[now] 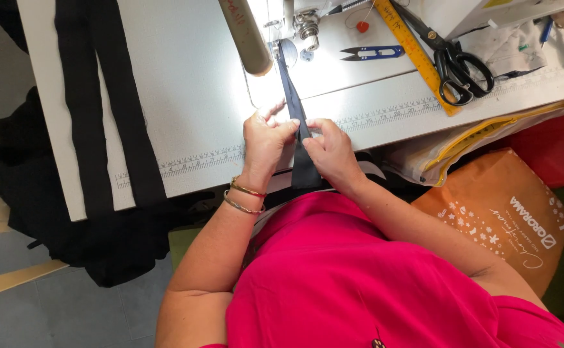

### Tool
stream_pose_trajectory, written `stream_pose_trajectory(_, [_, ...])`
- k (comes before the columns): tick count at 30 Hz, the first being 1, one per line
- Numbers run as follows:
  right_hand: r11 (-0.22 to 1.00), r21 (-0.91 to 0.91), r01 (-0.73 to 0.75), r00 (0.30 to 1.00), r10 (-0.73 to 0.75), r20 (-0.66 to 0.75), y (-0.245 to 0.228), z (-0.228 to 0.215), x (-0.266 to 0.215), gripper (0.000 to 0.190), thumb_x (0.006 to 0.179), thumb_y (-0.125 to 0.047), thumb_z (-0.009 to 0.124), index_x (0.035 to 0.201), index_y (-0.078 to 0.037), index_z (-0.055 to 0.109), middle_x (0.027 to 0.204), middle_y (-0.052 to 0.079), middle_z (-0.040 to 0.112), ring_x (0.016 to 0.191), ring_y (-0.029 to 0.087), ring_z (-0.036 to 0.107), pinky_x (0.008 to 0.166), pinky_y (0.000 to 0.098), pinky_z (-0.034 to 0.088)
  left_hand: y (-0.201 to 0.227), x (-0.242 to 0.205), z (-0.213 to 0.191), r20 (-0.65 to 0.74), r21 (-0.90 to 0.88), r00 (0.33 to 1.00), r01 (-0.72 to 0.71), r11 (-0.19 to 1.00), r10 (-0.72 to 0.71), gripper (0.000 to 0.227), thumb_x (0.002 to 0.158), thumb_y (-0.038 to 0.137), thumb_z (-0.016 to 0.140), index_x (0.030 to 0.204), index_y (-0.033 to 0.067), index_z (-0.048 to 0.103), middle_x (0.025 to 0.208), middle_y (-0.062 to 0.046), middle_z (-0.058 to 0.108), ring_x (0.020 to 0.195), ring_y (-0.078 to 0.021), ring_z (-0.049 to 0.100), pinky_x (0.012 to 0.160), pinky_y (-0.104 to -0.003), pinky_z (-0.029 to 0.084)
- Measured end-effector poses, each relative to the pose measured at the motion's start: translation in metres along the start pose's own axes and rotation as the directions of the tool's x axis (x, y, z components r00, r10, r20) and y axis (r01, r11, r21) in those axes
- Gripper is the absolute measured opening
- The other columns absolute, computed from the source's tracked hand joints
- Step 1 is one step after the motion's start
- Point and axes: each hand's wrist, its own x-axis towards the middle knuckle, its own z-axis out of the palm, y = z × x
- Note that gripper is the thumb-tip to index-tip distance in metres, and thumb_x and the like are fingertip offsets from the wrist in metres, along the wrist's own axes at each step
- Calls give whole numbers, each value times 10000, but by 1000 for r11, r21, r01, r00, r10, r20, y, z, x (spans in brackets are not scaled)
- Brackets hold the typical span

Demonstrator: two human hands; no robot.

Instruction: Sewing long black fabric strips using an industrial sewing machine.

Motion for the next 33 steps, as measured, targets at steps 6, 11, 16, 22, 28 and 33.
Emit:
stream_pose_trajectory(6, [948,-302,100,991,-67,118,-18,-5,1,559,923,-215,593,1455,-59,525,712,185,706,818,406,698,739,542,547,15,-6,4,101,671,963,-252,698,250,358,795,240,770,1153,243,770,730,-76,749,836,-346,745,712,-477,599])
stream_pose_trajectory(11, [884,-447,139,981,-63,182,-14,-6,5,581,934,-242,534,1466,-10,493,819,243,719,895,482,684,779,597,515,35,-26,2,284,819,883,-426,383,375,328,857,263,712,1179,224,760,843,-91,735,870,-364,709,699,-491,588])
stream_pose_trajectory(16, [861,-486,146,977,-49,207,-26,-10,4,607,941,-241,532,1491,6,461,824,246,724,892,485,689,774,598,514,63,-33,0,434,862,730,-507,-8,527,445,816,374,788,1234,235,726,1156,-92,643,1121,-321,552,831,-459,467])
stream_pose_trajectory(22, [857,-494,150,967,-24,253,-38,-12,5,642,930,-218,540,1525,-10,416,782,246,711,885,506,683,778,601,511,119,-17,0,392,919,919,-388,-72,48,922,770,803,608,1518,280,476,1608,-238,336,1526,-450,55,1076,-825,43])
stream_pose_trajectory(28, [885,-446,137,965,-17,262,-33,-13,10,690,919,-199,572,1551,-9,372,758,233,706,888,501,682,781,589,518,76,-18,-11,579,811,751,-568,-138,317,758,847,759,578,1380,223,642,1283,-352,615,1410,-516,363,1069,-834,48])
stream_pose_trajectory(33, [835,-514,195,953,-37,301,-35,-13,8,694,933,-234,542,1569,-40,344,841,274,714,924,540,663,803,637,510,28,-31,-13,551,768,600,-636,-71,580,148,891,284,752,1010,197,765,1101,-73,635,1252,-331,547,1126,-738,203])
